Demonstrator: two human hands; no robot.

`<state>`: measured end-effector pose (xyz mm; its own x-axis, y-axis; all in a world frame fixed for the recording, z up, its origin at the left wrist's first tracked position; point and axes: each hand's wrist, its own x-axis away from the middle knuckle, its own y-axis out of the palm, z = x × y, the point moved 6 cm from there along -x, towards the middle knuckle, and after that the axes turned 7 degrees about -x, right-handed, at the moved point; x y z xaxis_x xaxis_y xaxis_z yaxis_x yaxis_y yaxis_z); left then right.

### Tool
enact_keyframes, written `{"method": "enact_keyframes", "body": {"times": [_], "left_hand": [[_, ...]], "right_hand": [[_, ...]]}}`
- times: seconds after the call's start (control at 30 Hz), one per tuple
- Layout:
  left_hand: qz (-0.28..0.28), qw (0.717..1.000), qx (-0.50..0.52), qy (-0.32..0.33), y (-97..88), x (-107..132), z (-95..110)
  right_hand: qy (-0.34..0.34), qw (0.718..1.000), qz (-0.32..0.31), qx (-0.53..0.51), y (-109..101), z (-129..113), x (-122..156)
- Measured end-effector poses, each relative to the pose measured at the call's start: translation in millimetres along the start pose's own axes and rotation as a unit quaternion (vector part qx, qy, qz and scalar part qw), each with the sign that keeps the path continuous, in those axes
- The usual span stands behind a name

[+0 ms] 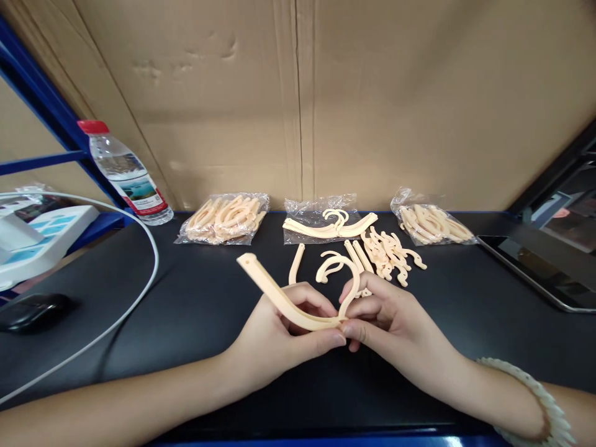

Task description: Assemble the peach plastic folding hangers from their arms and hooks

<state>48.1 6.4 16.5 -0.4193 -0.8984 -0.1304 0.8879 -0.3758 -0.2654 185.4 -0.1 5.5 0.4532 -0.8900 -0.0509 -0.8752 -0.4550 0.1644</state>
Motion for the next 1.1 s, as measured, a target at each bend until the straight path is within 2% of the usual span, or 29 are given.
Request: {"method": "enact_keyframes", "body": {"times": [0.17, 0.23, 0.3, 0.37, 0.4, 0.43, 0.5, 0.57, 0.63, 0.83, 0.9, 0.97, 1.03, 1.1], "left_hand": [[-0.037, 0.993, 0.093, -0.058, 7.3, 0, -6], [-0.027, 0.990, 0.122, -0.066, 5.5, 0, -7], [0.003, 0.988, 0.139, -0.074, 0.1, 1, -7], [0.034, 0.986, 0.138, -0.091, -5.6, 2, -8], [0.043, 0.985, 0.133, -0.101, -7.5, 3, -8], [0.044, 0.985, 0.127, -0.110, -8.2, 3, -8], [0.034, 0.986, 0.112, -0.121, -7.2, 4, -7], [0.016, 0.988, 0.090, -0.125, -4.3, 4, -6], [0.002, 0.990, 0.063, -0.127, -1.7, 4, -6], [-0.007, 0.992, -0.018, -0.124, -0.2, 6, -11], [-0.014, 0.992, -0.030, -0.119, 0.2, 7, -12], [-0.016, 0.993, -0.028, -0.114, 0.4, 7, -12], [-0.010, 0.994, -0.016, -0.108, -0.1, 7, -11], [-0.003, 0.996, 0.006, -0.093, -0.4, 6, -8]], "right_hand": [[-0.009, 1.000, -0.009, 0.029, -3, -6, 0], [-0.035, 0.998, -0.015, 0.058, -14, -17, -5], [-0.094, 0.989, 0.027, 0.108, -37, -34, -11], [-0.156, 0.962, 0.104, 0.200, -64, -52, -13], [-0.175, 0.939, 0.118, 0.270, -72, -58, -14], [-0.191, 0.912, 0.106, 0.347, -75, -62, -16], [-0.212, 0.851, 0.025, 0.480, -68, -58, -17], [-0.216, 0.801, -0.056, 0.556, -56, -46, -16], [-0.214, 0.779, -0.089, 0.583, -47, -34, -14], [-0.259, 0.742, -0.089, 0.612, -31, -23, -13], [-0.290, 0.740, -0.075, 0.603, -29, -28, -10], [-0.318, 0.753, -0.041, 0.575, -29, -37, -7], [-0.333, 0.784, 0.009, 0.523, -33, -46, -3], [-0.314, 0.836, 0.065, 0.446, -39, -52, 0]]}}
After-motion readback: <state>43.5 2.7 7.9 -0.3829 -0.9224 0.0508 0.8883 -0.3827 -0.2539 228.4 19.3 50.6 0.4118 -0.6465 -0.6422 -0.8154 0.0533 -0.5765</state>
